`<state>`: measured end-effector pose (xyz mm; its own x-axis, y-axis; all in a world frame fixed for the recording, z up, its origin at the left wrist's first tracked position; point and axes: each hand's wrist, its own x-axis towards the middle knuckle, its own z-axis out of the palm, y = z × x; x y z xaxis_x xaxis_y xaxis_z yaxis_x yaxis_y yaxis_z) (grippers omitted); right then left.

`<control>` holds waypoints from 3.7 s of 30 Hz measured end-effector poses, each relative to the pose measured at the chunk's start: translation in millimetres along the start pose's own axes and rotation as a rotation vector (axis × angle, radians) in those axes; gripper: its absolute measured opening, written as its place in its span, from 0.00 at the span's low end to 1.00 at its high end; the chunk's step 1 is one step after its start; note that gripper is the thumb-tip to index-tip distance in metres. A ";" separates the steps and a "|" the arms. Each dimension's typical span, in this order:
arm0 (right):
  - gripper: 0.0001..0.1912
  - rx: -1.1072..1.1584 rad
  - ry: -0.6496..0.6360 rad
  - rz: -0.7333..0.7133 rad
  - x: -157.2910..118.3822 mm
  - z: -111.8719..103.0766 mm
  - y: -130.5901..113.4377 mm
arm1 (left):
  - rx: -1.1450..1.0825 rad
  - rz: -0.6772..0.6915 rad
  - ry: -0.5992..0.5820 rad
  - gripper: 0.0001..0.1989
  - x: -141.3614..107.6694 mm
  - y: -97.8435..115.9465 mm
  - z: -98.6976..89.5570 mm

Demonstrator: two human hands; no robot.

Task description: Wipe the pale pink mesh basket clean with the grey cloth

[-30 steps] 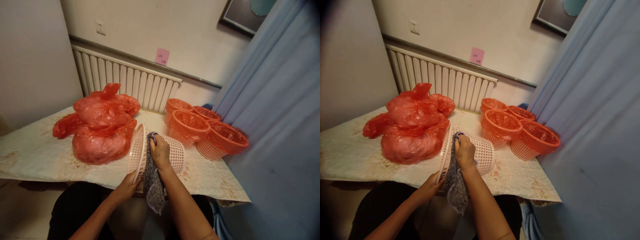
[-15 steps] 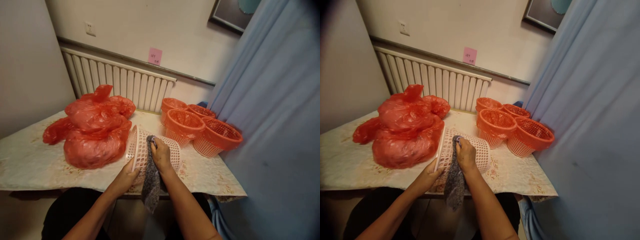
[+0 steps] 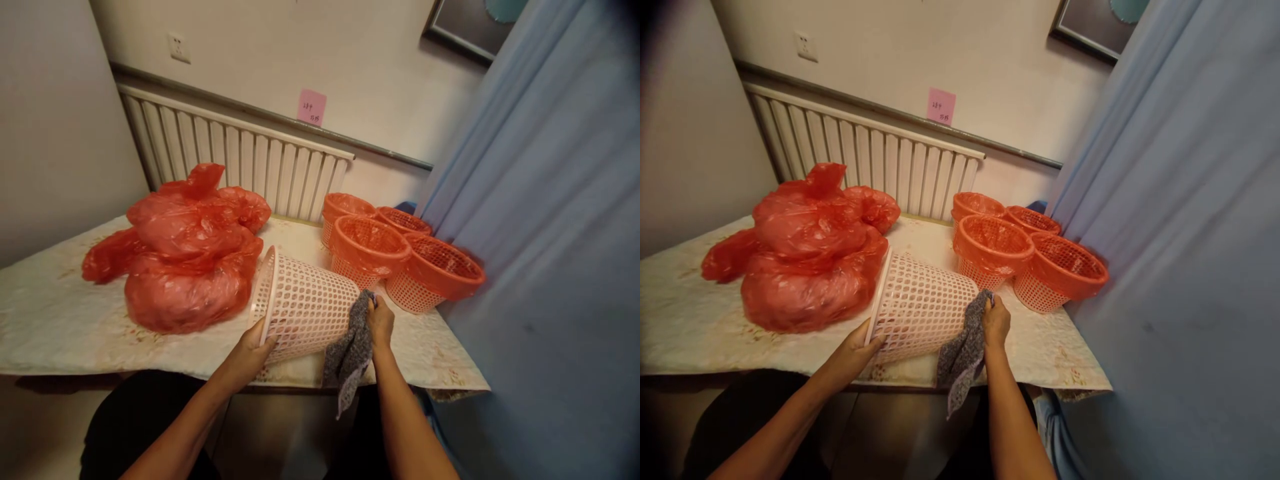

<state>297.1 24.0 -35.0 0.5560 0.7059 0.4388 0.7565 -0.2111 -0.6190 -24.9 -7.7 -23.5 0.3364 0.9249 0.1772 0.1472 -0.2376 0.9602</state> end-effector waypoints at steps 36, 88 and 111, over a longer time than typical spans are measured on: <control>0.10 0.165 -0.080 -0.598 -93.0 21.3 -179.7 | -0.254 0.025 -0.041 0.29 -8.0 -0.6 0.1; 0.14 -0.151 -0.069 -0.184 28.7 11.9 -78.5 | -0.053 0.011 -0.055 0.23 -6.5 -16.6 -6.9; 0.17 0.056 0.277 0.001 -64.1 16.6 -16.8 | -0.048 0.034 0.071 0.21 34.0 9.5 -26.5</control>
<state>243.1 -6.5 -63.5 0.6355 0.4927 0.5945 0.7400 -0.1689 -0.6511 -36.7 29.3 -2.6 0.2737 0.9357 0.2227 0.0913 -0.2557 0.9624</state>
